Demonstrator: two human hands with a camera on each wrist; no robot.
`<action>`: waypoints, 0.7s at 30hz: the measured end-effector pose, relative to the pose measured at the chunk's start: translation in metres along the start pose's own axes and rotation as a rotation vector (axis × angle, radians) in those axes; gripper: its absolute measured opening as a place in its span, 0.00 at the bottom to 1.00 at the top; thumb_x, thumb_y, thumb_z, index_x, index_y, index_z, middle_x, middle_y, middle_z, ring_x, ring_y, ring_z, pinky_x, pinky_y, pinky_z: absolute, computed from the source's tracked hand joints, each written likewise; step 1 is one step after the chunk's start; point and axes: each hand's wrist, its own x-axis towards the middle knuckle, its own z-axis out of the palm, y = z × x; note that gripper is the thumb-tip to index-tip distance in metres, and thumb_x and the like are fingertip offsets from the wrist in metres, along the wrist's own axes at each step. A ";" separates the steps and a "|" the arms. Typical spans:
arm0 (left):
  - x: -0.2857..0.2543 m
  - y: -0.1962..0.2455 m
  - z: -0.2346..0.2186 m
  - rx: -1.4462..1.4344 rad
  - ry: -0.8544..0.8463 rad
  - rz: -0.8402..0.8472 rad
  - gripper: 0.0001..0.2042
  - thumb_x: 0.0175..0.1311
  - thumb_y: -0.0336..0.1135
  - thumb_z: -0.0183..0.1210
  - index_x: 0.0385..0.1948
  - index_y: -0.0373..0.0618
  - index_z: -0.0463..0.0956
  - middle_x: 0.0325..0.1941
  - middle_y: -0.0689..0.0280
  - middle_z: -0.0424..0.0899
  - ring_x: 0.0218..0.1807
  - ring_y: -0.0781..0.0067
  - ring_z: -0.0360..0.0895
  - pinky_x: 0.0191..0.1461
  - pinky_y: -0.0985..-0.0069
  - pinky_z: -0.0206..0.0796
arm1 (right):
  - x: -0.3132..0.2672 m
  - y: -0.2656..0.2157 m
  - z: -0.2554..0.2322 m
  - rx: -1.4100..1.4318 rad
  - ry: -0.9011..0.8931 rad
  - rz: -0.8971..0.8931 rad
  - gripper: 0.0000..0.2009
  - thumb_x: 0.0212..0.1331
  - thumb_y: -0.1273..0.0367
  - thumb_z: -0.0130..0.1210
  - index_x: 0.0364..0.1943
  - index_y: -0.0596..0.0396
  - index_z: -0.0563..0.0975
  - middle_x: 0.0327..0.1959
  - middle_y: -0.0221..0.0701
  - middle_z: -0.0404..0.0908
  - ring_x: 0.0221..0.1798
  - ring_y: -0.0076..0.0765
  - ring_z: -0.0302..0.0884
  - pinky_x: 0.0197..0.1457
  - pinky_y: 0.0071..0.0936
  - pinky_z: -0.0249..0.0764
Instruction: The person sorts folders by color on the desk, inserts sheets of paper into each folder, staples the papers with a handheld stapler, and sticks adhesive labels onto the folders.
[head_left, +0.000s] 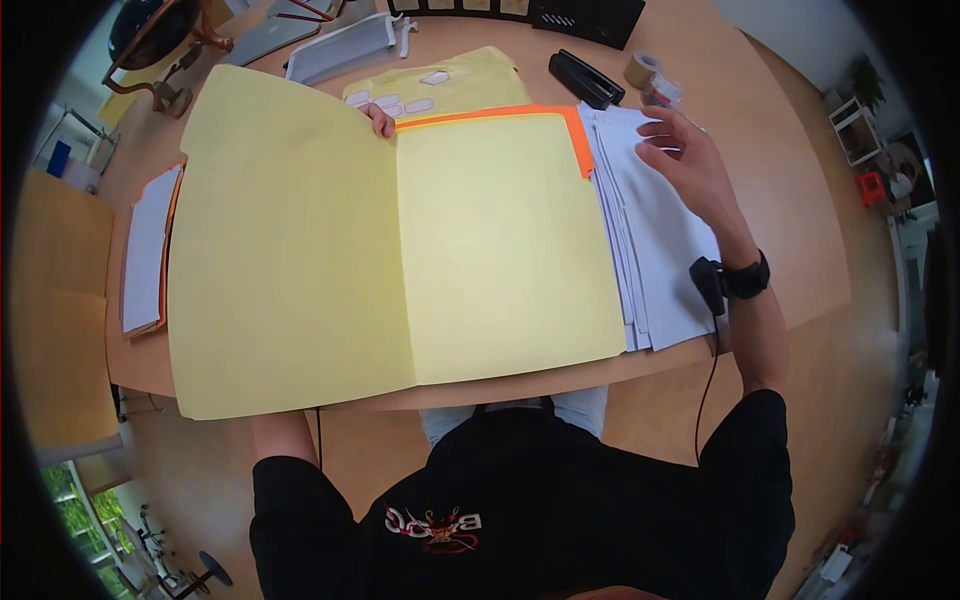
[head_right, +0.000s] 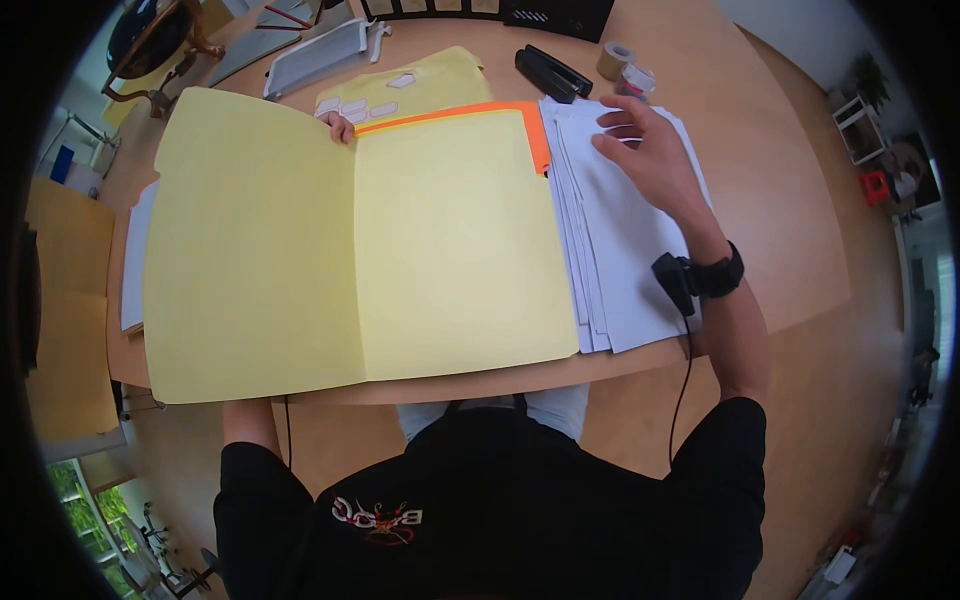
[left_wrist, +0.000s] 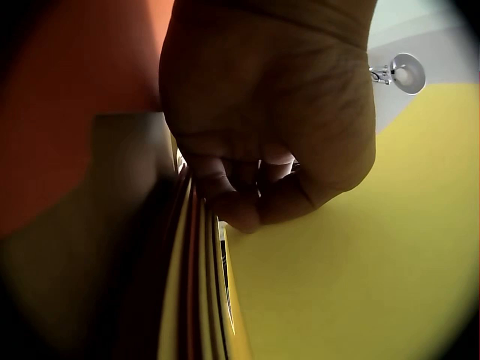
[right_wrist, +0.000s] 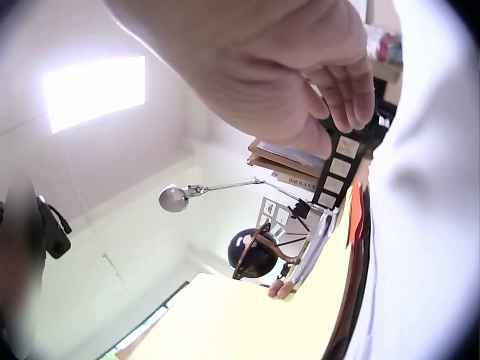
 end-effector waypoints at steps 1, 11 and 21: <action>0.000 0.001 -0.002 -0.004 0.007 0.001 0.14 0.75 0.39 0.49 0.49 0.39 0.78 0.41 0.71 0.80 0.43 0.79 0.75 0.48 0.76 0.68 | 0.000 0.002 -0.013 -0.002 -0.006 -0.001 0.23 0.62 0.68 0.61 0.61 0.60 0.73 0.50 0.38 0.82 0.54 0.33 0.79 0.61 0.28 0.73; -0.004 0.006 -0.011 -0.043 0.075 0.009 0.14 0.74 0.39 0.49 0.49 0.39 0.78 0.41 0.71 0.80 0.43 0.78 0.75 0.49 0.76 0.68 | -0.003 0.092 -0.091 -0.545 -0.002 0.383 0.20 0.44 0.62 0.74 0.36 0.60 0.80 0.31 0.35 0.82 0.34 0.30 0.78 0.41 0.28 0.73; 0.006 0.007 -0.012 -0.058 0.098 0.031 0.14 0.74 0.39 0.49 0.49 0.39 0.78 0.42 0.70 0.80 0.44 0.78 0.75 0.49 0.76 0.68 | -0.017 0.100 -0.095 -0.345 0.080 0.215 0.09 0.61 0.67 0.61 0.31 0.59 0.77 0.21 0.24 0.75 0.23 0.21 0.69 0.29 0.22 0.66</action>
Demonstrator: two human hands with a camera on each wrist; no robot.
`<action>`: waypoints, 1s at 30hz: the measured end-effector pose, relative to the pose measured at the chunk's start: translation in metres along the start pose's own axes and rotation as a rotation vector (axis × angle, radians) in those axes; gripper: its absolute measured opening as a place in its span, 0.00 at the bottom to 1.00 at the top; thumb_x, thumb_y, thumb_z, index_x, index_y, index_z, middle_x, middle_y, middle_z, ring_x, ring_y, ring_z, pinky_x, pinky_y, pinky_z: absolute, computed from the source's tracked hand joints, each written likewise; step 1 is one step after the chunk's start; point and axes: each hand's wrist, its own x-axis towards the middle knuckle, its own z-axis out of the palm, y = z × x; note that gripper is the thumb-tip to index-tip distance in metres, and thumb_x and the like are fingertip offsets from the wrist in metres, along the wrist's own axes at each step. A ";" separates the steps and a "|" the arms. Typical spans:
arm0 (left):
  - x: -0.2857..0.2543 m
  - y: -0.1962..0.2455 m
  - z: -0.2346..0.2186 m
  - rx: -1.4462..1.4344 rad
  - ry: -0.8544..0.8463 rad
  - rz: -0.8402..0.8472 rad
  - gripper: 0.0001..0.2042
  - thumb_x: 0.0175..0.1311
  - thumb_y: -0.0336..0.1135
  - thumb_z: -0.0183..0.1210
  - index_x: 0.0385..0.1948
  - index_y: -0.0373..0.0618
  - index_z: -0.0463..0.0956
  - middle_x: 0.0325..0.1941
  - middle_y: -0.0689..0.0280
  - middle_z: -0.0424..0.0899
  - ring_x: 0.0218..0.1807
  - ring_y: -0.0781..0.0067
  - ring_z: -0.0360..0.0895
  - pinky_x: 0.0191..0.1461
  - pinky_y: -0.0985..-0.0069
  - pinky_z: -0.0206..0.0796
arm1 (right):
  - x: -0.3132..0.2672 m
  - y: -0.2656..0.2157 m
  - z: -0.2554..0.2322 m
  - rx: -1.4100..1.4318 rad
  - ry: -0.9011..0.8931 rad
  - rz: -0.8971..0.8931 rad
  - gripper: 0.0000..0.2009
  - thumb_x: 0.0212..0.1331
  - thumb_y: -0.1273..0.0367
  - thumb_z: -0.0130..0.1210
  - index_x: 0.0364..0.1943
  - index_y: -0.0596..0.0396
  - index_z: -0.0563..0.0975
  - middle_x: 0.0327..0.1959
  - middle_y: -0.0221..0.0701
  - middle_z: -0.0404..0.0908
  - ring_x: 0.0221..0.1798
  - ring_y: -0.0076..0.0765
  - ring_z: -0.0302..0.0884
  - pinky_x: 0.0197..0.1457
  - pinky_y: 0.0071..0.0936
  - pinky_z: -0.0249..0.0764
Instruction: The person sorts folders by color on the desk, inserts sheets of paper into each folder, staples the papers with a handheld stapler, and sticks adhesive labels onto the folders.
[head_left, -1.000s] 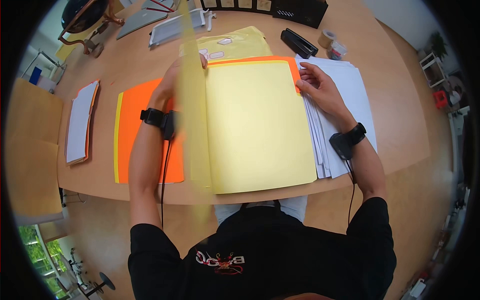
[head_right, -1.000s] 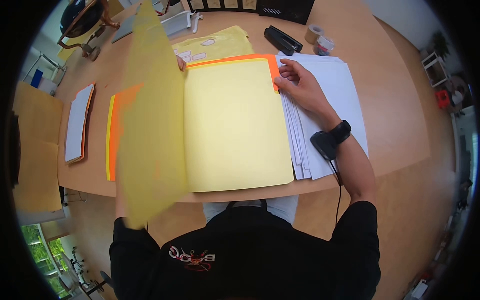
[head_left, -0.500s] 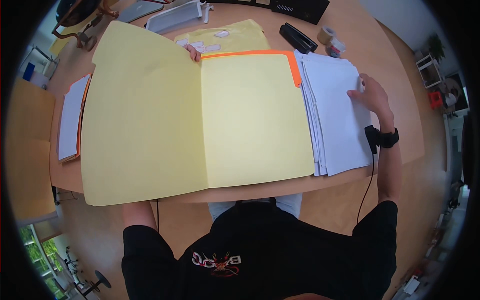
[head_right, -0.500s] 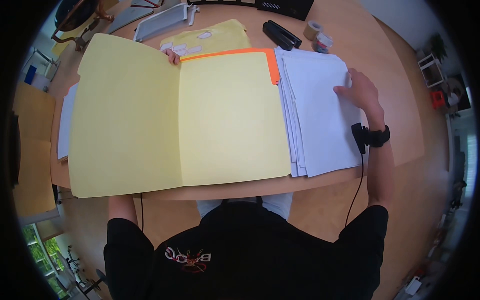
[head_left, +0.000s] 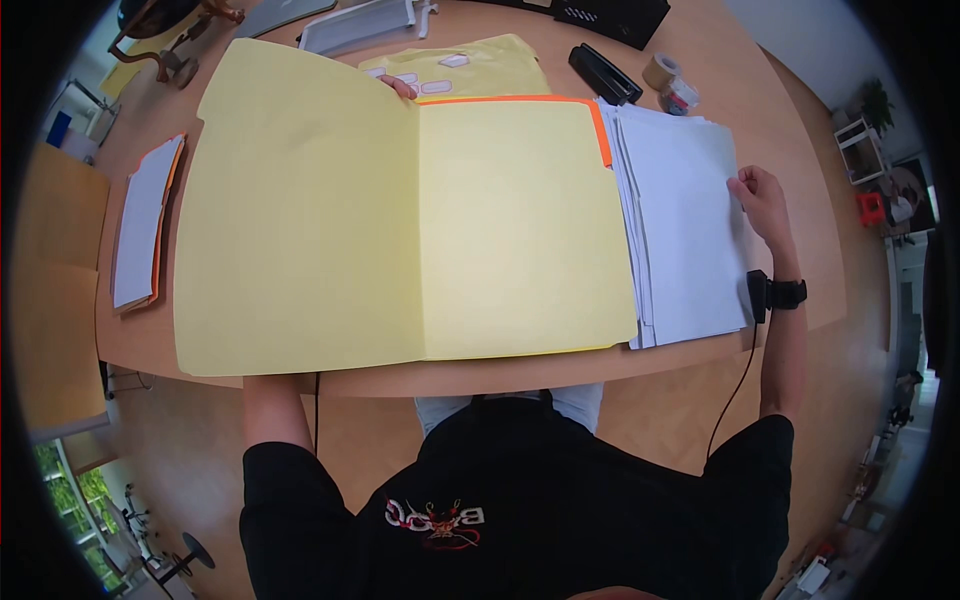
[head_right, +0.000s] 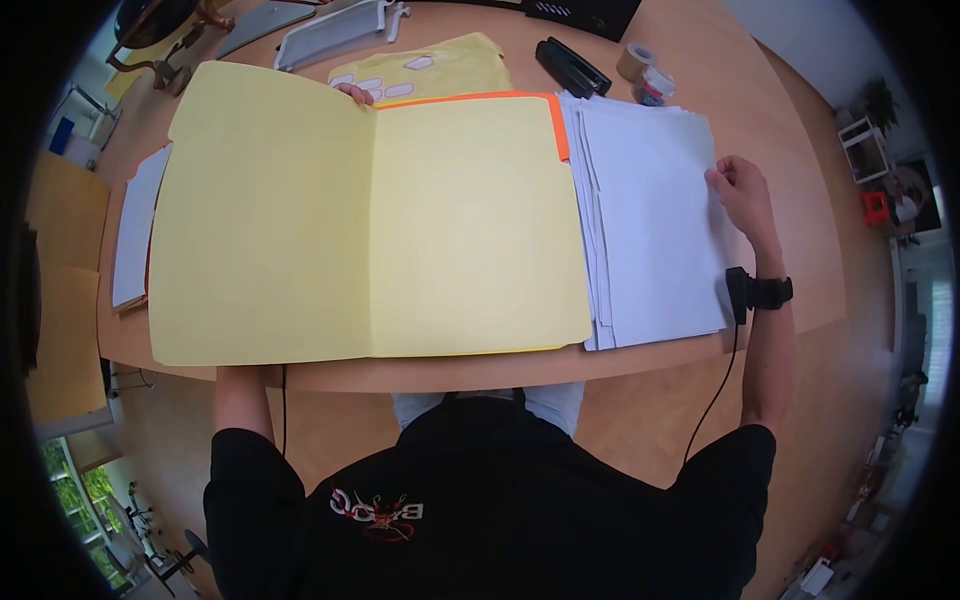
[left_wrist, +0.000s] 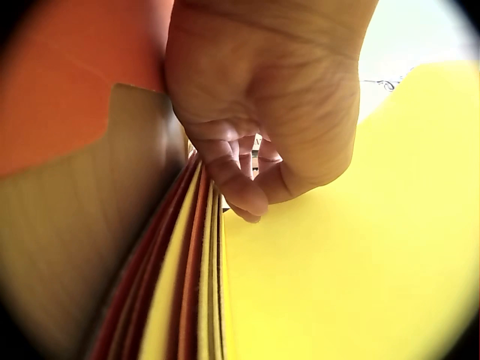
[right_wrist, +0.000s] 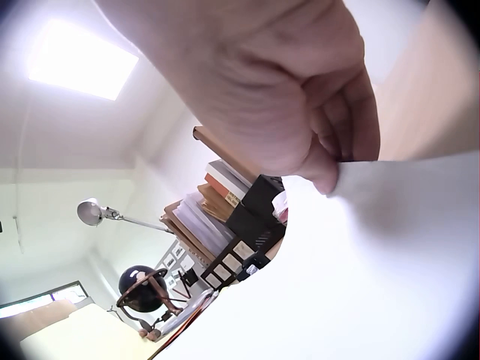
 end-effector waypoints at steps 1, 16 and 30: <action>-0.002 0.001 0.001 -0.002 0.001 0.003 0.14 0.74 0.39 0.49 0.49 0.39 0.78 0.42 0.70 0.80 0.44 0.78 0.75 0.49 0.76 0.68 | 0.000 0.003 -0.001 0.000 0.000 0.000 0.09 0.61 0.67 0.61 0.31 0.59 0.77 0.21 0.24 0.75 0.23 0.21 0.69 0.29 0.22 0.66; 0.011 0.004 0.002 -0.024 0.034 0.040 0.14 0.74 0.39 0.49 0.49 0.39 0.79 0.42 0.70 0.80 0.45 0.77 0.75 0.50 0.76 0.68 | -0.004 0.002 0.001 0.194 -0.037 0.093 0.10 0.56 0.68 0.68 0.33 0.61 0.80 0.24 0.24 0.77 0.27 0.17 0.68 0.32 0.18 0.66; 0.012 0.008 0.000 -0.044 0.060 0.076 0.15 0.74 0.39 0.49 0.49 0.39 0.79 0.43 0.69 0.81 0.45 0.77 0.75 0.50 0.76 0.68 | -0.007 -0.002 0.007 0.234 -0.162 0.139 0.11 0.53 0.69 0.69 0.34 0.63 0.82 0.26 0.24 0.80 0.27 0.19 0.71 0.33 0.19 0.67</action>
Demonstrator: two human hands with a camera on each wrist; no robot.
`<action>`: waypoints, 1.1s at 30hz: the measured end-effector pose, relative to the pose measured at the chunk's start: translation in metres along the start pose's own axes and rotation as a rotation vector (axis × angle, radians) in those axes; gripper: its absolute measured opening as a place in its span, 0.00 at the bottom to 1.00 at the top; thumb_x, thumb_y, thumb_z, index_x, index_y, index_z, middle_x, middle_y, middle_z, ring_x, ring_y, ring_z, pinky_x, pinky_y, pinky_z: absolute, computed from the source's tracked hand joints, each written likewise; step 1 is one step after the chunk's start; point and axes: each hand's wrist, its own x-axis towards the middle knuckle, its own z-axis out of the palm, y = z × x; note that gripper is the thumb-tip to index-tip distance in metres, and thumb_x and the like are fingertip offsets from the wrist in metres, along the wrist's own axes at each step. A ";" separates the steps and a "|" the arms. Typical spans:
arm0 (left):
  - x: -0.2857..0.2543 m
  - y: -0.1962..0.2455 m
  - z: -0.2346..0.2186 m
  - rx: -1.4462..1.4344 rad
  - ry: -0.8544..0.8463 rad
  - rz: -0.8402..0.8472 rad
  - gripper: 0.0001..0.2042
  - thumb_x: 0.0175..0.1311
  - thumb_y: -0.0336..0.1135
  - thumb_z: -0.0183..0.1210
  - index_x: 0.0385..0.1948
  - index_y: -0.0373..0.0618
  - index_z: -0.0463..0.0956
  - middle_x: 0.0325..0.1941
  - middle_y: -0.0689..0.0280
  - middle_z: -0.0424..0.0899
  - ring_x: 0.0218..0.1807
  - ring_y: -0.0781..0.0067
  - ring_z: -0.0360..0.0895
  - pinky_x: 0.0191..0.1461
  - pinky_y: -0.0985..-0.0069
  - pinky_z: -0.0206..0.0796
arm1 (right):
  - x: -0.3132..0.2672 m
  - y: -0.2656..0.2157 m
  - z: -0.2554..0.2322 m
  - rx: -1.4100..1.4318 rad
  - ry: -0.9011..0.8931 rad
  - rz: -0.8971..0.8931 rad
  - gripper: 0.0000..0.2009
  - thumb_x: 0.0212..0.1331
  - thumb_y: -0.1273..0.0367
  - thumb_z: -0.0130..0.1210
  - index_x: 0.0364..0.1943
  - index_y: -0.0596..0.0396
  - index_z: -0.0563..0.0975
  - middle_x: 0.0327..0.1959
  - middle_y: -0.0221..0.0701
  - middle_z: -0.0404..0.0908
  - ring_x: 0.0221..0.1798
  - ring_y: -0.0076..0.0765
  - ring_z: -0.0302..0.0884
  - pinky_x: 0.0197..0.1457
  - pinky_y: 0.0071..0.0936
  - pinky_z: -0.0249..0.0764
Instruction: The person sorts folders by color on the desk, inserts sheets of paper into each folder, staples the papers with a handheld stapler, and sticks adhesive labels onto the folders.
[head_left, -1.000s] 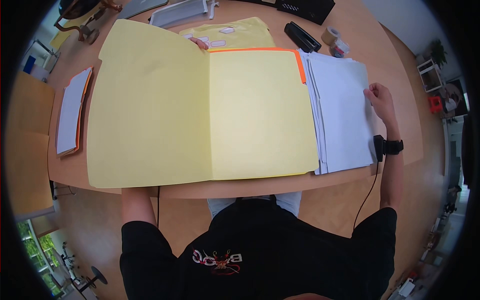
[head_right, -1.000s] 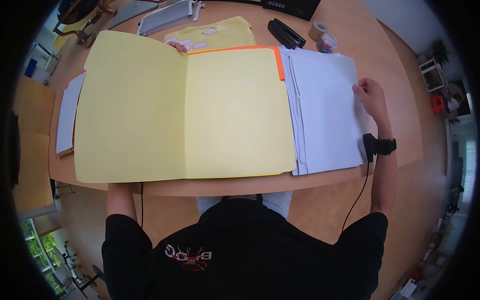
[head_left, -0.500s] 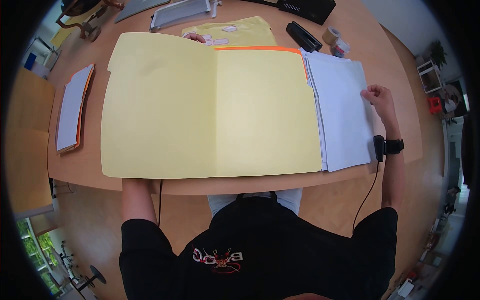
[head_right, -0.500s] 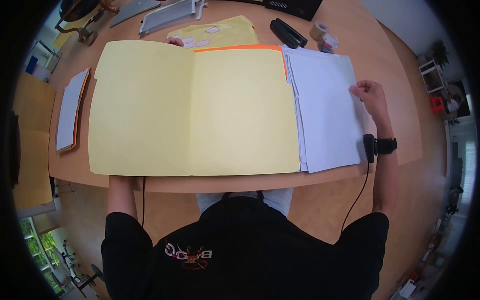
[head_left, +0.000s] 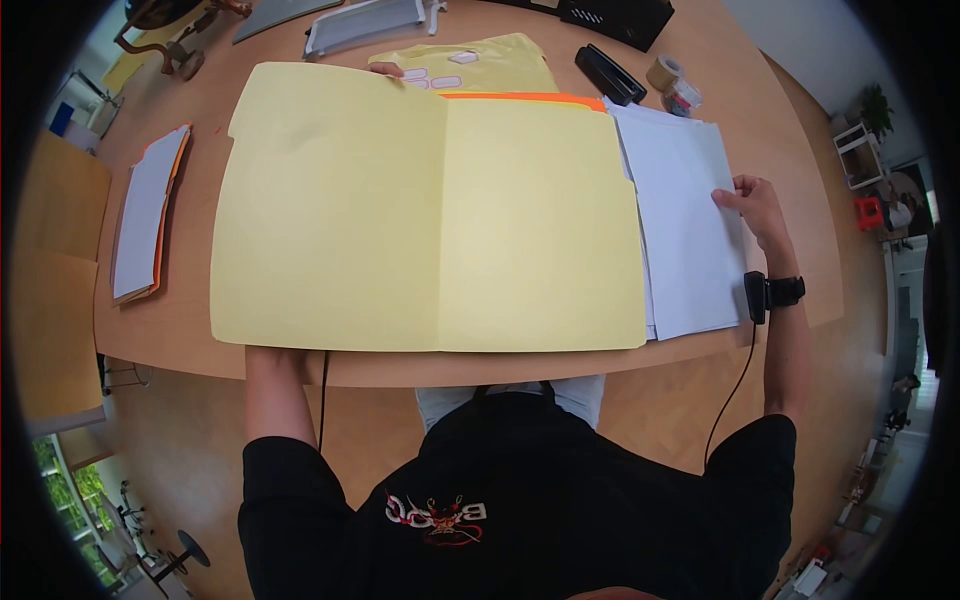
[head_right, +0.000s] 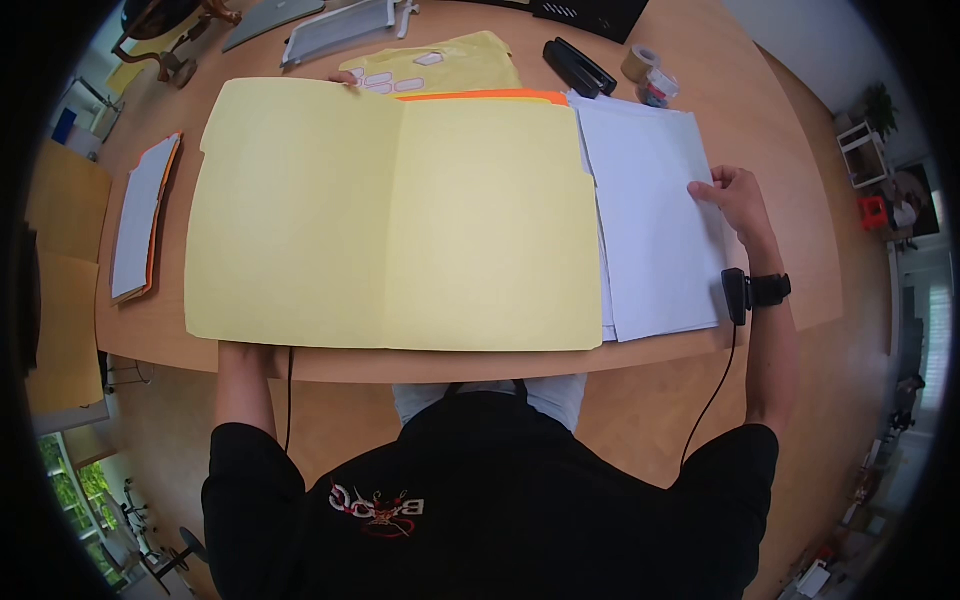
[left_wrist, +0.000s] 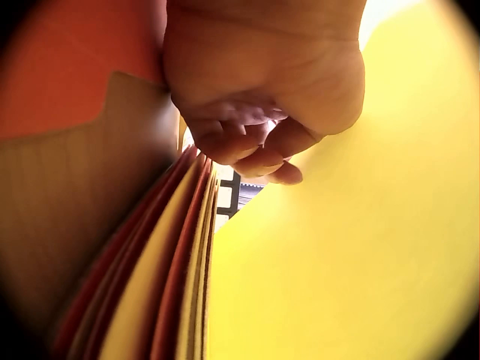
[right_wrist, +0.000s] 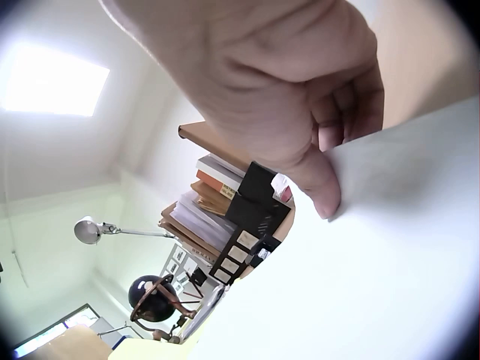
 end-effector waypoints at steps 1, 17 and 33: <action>0.001 0.001 -0.002 -0.001 0.002 0.002 0.15 0.74 0.39 0.49 0.49 0.39 0.79 0.43 0.69 0.81 0.45 0.77 0.75 0.50 0.76 0.68 | 0.001 0.002 0.001 0.000 0.000 0.000 0.11 0.53 0.69 0.69 0.34 0.63 0.82 0.26 0.24 0.80 0.27 0.19 0.71 0.33 0.19 0.67; 0.004 0.006 0.007 -0.005 0.021 0.020 0.15 0.74 0.39 0.50 0.49 0.39 0.79 0.43 0.69 0.81 0.46 0.76 0.75 0.51 0.75 0.68 | -0.029 -0.092 -0.042 -0.033 0.489 -0.356 0.15 0.71 0.60 0.55 0.40 0.61 0.80 0.28 0.23 0.79 0.28 0.16 0.70 0.33 0.18 0.67; 0.014 0.013 0.010 0.044 0.036 0.070 0.15 0.74 0.39 0.50 0.49 0.40 0.79 0.44 0.68 0.81 0.47 0.76 0.76 0.51 0.75 0.68 | -0.028 -0.138 0.129 0.202 -0.219 -0.097 0.16 0.66 0.64 0.56 0.49 0.62 0.77 0.29 0.28 0.82 0.26 0.16 0.74 0.28 0.19 0.67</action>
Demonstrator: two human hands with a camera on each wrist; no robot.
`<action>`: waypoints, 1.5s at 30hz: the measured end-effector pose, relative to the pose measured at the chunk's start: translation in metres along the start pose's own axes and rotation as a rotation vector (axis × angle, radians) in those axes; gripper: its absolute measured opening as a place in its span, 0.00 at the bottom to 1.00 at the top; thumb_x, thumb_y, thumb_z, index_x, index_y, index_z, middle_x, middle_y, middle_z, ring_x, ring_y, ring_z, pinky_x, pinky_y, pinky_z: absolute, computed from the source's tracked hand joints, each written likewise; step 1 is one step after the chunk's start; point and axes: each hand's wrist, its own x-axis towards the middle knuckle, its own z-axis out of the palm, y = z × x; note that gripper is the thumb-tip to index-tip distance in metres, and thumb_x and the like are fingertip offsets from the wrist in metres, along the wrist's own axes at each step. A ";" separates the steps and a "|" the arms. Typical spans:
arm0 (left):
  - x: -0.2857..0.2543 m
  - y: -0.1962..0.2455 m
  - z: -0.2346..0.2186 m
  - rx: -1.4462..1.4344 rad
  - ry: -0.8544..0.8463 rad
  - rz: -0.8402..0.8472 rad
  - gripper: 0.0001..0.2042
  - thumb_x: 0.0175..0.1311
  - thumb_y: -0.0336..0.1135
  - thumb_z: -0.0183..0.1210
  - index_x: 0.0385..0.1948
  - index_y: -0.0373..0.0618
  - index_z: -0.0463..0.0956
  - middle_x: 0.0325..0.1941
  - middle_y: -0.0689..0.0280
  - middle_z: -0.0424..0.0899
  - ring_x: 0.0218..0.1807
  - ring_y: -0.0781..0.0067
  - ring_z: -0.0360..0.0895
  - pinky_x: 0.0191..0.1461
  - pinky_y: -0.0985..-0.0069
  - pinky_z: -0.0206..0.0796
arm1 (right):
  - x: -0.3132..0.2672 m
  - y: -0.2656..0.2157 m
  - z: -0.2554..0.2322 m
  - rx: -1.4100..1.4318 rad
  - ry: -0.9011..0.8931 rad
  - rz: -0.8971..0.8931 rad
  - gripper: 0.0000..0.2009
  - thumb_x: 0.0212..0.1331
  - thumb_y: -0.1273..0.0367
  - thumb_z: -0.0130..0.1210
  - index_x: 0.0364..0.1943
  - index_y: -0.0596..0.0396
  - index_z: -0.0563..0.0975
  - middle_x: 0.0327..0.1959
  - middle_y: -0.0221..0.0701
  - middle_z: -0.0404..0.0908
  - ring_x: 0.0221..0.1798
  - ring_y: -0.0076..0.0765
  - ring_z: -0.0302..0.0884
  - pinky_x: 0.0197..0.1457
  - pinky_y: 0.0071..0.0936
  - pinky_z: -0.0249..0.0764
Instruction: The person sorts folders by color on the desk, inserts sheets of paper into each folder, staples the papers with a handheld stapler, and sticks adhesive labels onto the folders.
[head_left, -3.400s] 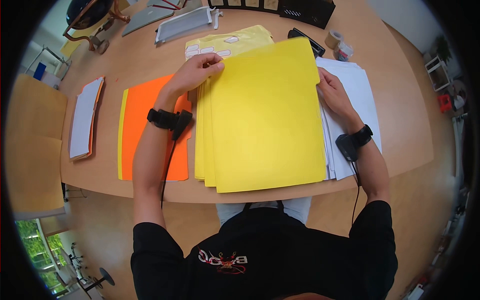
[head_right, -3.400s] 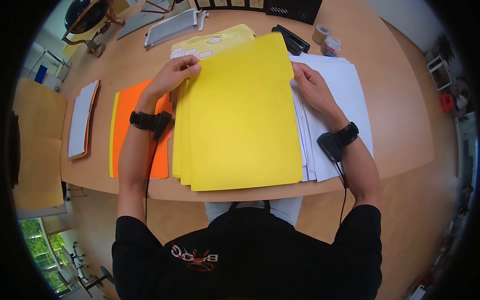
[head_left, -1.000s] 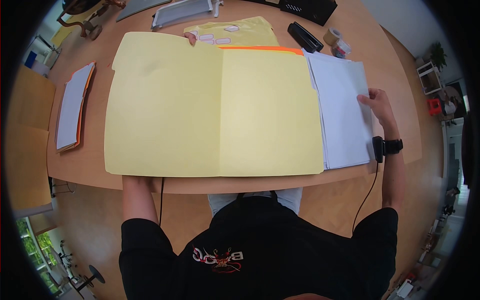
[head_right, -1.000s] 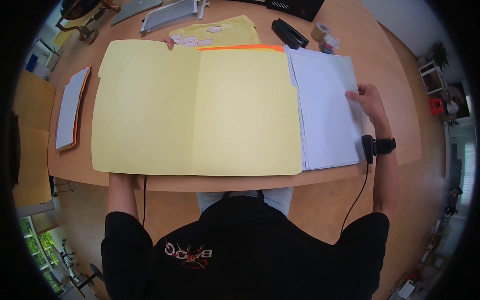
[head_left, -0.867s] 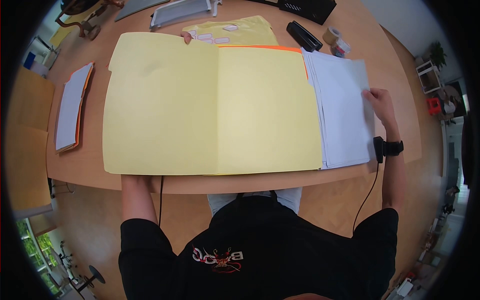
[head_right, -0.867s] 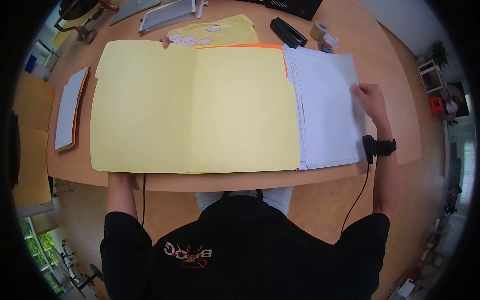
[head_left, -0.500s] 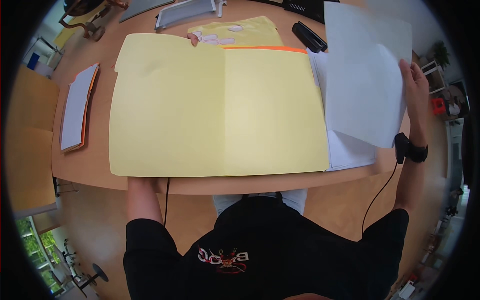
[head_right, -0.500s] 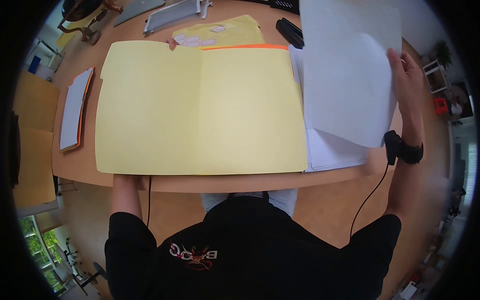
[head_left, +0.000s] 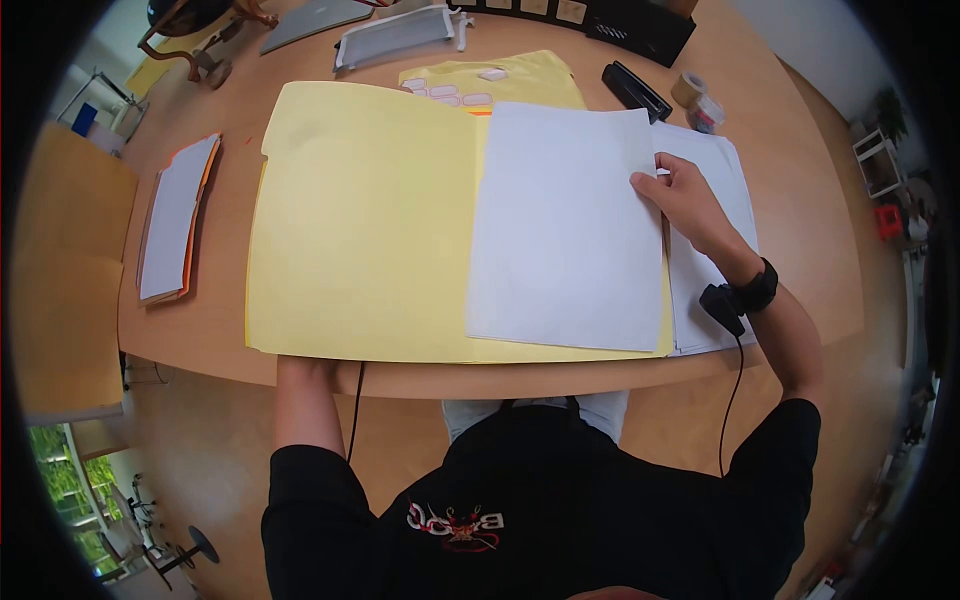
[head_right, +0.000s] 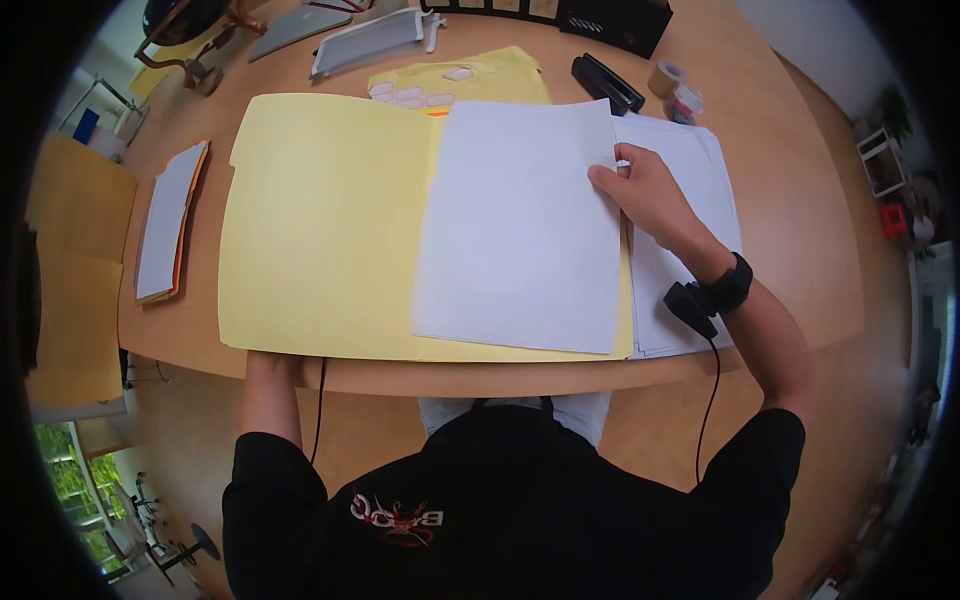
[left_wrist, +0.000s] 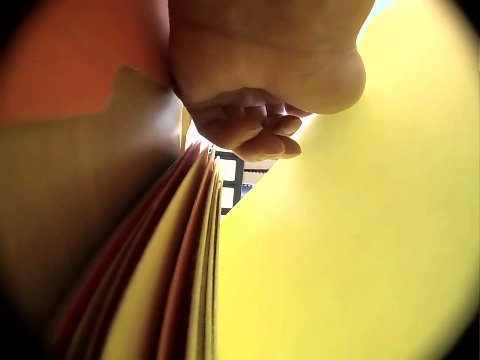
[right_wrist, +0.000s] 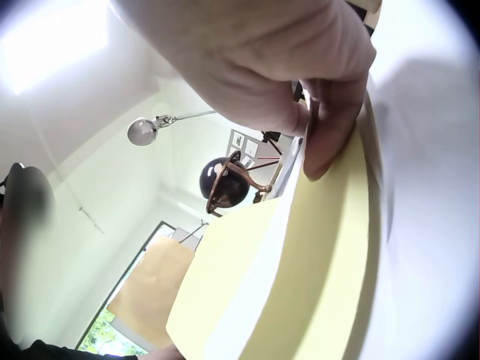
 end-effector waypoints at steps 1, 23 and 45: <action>-0.003 0.001 -0.002 0.000 0.008 0.002 0.15 0.74 0.39 0.50 0.49 0.40 0.79 0.44 0.68 0.81 0.47 0.76 0.76 0.51 0.75 0.68 | 0.001 0.000 -0.001 -0.020 -0.052 -0.015 0.17 0.65 0.63 0.57 0.50 0.63 0.77 0.29 0.28 0.82 0.26 0.16 0.74 0.28 0.19 0.67; 0.000 0.008 0.006 -0.046 0.051 0.018 0.15 0.74 0.39 0.50 0.49 0.40 0.79 0.45 0.68 0.81 0.48 0.75 0.76 0.52 0.75 0.68 | 0.035 -0.042 -0.040 -0.767 0.160 -0.080 0.26 0.61 0.47 0.59 0.29 0.61 0.81 0.24 0.38 0.82 0.26 0.35 0.81 0.34 0.33 0.74; 0.017 0.010 0.026 -0.054 0.028 0.076 0.15 0.74 0.39 0.50 0.50 0.40 0.79 0.46 0.67 0.82 0.49 0.74 0.76 0.53 0.74 0.69 | 0.148 -0.079 0.060 0.129 -0.237 -0.461 0.34 0.58 0.53 0.68 0.59 0.64 0.70 0.52 0.39 0.76 0.58 0.33 0.71 0.64 0.32 0.66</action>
